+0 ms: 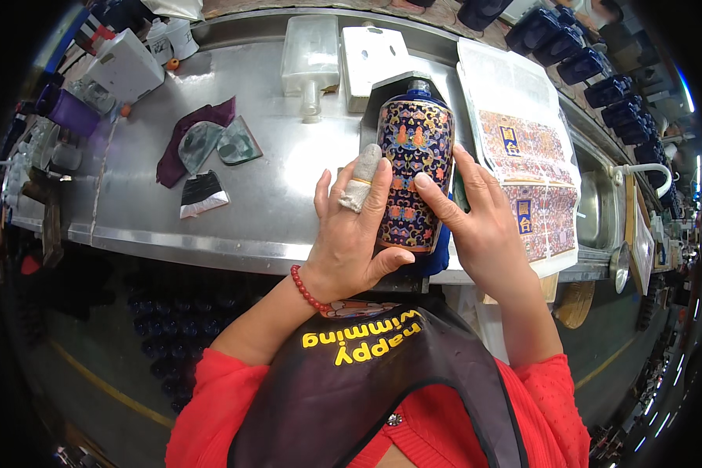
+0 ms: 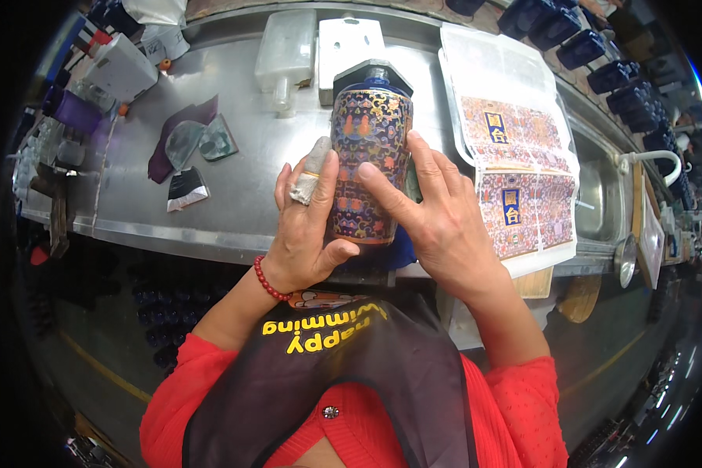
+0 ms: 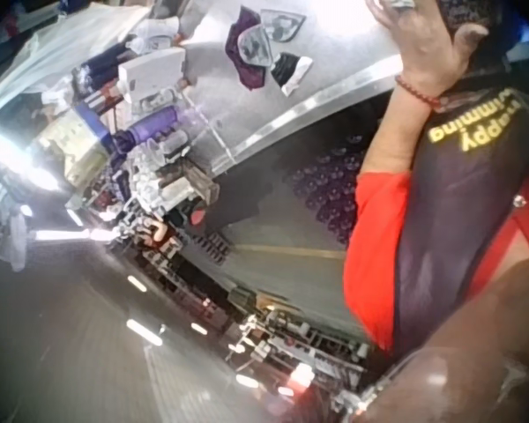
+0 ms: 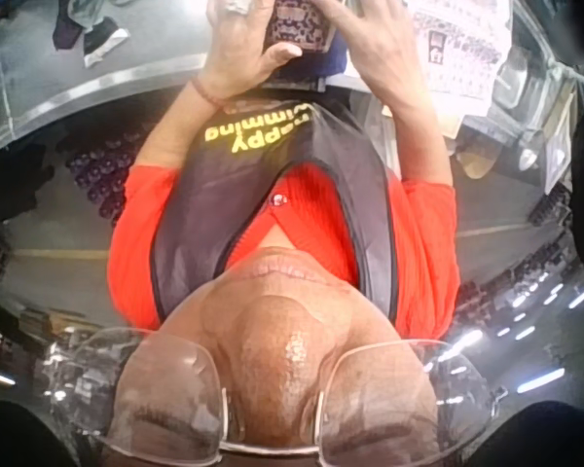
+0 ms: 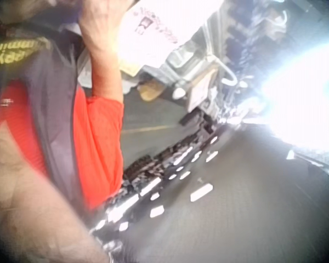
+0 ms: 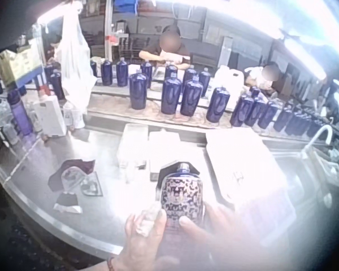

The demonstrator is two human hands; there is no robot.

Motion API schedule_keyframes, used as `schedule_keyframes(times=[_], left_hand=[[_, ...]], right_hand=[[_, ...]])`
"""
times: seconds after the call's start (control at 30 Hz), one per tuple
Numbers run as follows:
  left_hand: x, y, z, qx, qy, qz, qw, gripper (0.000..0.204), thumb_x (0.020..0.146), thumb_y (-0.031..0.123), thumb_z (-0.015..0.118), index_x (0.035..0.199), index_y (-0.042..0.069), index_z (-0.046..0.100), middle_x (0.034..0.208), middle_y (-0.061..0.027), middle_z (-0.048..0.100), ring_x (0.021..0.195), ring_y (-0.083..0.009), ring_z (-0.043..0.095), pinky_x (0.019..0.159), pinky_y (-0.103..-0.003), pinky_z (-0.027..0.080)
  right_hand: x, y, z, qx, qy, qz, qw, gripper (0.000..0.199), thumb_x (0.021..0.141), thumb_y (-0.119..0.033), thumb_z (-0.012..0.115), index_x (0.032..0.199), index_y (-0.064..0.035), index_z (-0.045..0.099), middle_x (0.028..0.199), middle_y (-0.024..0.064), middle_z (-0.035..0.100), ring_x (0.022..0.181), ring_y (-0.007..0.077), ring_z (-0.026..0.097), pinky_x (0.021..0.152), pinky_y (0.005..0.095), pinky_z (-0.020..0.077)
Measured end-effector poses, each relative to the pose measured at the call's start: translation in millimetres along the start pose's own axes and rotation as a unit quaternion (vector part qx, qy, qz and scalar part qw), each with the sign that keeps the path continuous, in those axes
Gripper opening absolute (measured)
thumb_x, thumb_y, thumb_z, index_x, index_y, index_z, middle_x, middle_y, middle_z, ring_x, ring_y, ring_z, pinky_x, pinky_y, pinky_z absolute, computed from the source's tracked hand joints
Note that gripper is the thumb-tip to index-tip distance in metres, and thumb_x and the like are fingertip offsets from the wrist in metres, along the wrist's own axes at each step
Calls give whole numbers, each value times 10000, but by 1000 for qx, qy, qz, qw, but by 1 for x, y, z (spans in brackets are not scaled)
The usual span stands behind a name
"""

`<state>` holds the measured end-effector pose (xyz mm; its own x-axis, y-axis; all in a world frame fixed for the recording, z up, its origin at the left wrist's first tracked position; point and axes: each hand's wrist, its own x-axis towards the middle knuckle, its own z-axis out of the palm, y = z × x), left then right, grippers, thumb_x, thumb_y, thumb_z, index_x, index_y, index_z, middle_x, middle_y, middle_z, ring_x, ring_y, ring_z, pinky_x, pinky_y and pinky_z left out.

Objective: The person holds a decorated ceramic vase on a blue cloth and uses a green sponge to rub its surface. They rotate the vase to access different sides and continue polishing the entire exterior.

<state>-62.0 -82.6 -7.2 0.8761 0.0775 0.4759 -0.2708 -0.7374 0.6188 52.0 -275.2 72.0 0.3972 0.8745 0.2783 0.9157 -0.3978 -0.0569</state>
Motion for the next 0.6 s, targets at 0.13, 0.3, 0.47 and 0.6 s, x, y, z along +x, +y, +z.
schedule_keyframes(times=[0.13, 0.3, 0.47, 0.6], left_hand=[[0, 3, -1, 5, 9, -6, 1000, 1053, 920, 784, 394, 1577, -31, 278, 1555, -248, 369, 1427, -444, 289, 1151, -668, 92], [-4, 14, -4, 103, -8, 30, 994, 955, 920, 750, 452, 1557, 41, 384, 1517, -240, 440, 1414, -432, 324, 1157, -651, 79], [-2, 22, -6, 158, -2, 32, 987, 867, 911, 723, 503, 1509, 96, 488, 1495, -217, 479, 1409, -430, 342, 1150, -668, 72], [0, 25, -7, 159, 2, 33, 987, 841, 891, 647, 610, 1518, 103, 474, 1489, -208, 488, 1417, -438, 329, 1141, -686, 77]], right_hand=[[1, 1, -1, 11, -7, -2, 1000, 674, 830, 14, 597, 1452, -245, 574, 1503, 281, 410, 1295, 408, 510, 1029, 474, 450], [14, 5, -17, 81, 66, 0, 995, 588, 809, 57, 613, 1380, -77, 572, 1319, 264, 575, 1160, 406, 607, 955, 455, 512], [60, 12, -55, 108, -106, 3, 989, 339, 772, 31, 720, 1092, -35, 628, 982, 157, 724, 826, 324, 728, 707, 393, 574], [125, 31, -61, 224, -221, 18, 949, 256, 808, -97, 726, 1035, -30, 627, 788, 164, 689, 733, 345, 699, 660, 407, 551]])
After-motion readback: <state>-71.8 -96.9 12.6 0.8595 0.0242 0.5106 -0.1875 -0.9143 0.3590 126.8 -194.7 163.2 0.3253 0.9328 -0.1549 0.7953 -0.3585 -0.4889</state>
